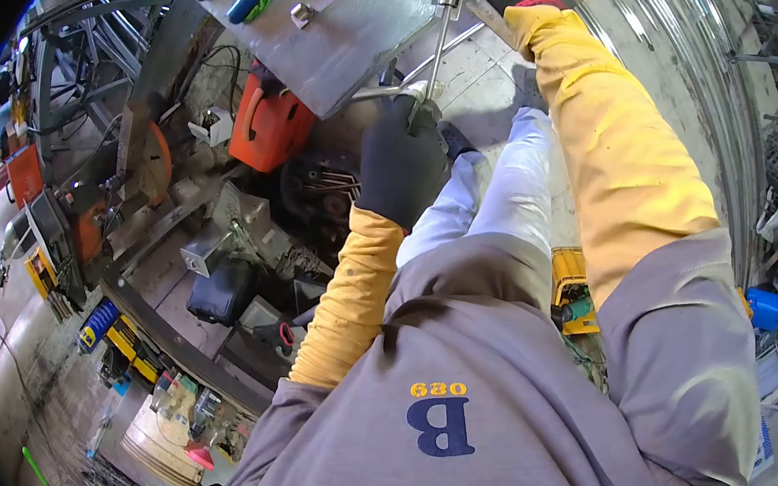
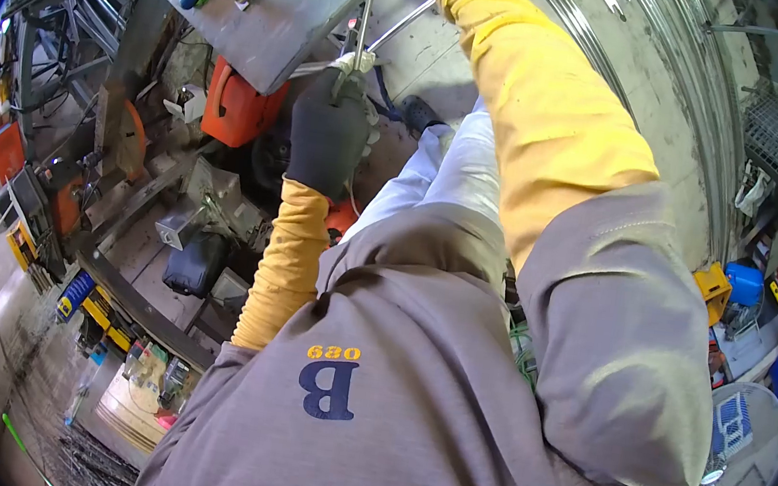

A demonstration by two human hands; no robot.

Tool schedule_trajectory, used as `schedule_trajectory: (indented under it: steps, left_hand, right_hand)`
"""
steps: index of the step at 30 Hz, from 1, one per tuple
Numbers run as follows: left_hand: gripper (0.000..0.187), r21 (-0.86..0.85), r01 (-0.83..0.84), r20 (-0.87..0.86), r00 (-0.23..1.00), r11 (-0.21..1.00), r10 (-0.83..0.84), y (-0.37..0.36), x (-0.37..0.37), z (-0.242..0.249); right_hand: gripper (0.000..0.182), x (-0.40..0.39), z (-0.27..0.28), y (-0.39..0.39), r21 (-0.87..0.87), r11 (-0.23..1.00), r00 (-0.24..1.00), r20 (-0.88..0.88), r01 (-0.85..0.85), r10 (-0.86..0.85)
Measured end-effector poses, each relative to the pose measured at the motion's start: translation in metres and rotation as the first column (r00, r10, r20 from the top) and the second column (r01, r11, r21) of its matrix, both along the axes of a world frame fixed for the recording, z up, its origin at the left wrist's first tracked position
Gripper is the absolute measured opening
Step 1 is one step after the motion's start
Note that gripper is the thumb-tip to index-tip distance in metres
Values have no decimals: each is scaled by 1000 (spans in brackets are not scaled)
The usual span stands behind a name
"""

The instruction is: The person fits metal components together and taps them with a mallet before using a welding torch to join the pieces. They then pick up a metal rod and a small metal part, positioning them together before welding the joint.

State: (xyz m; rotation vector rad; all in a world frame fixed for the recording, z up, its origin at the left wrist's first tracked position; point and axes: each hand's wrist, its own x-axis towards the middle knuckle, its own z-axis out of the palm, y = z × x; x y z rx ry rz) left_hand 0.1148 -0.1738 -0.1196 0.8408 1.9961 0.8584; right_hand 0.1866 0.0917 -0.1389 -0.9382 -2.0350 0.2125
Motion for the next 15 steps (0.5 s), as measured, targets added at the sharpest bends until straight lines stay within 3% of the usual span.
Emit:
schedule_trajectory:
  steps: [2, 5, 7, 9, 11, 12, 13, 15]
  left_hand:
    - [15, 48, 2, -70, 998, 999, 1, 0, -8, 4]
    - [16, 10, 39, -153, 988, 999, -37, 6, -1, 11]
    - [15, 19, 62, -216, 975, 998, -57, 22, -2, 18]
    - [15, 52, 93, -278, 958, 994, -75, 29, -3, 18]
    - [27, 275, 352, -514, 840, 895, -172, 15, -7, 6]
    - [30, -7, 90, -122, 988, 996, -90, 9, -5, 11]
    - [30, -6, 98, -118, 988, 995, -98, 13, -4, 9]
    - [29, 53, 123, -265, 958, 991, -105, 19, -4, 7]
  right_hand:
    - [16, -3, 1, 0, 36, 999, 1000, -4, 4, -4]
    - [16, 0, 2, 0, 21, 999, 999, 16, 33, -34]
    - [16, -1, 1, -1, -78, 997, 999, 37, 2, 1]
    - [16, -1, -2, -2, -16, 1000, 1000, 5, -19, 19]
    - [17, -2, 2, 0, 17, 1000, 999, 40, 17, -17]
    - [16, -3, 2, 0, 15, 999, 999, 44, 29, -30]
    - [16, -2, 2, 3, 17, 999, 998, 49, 37, -38]
    - [16, -5, 1, -1, 21, 998, 998, 28, 51, -51]
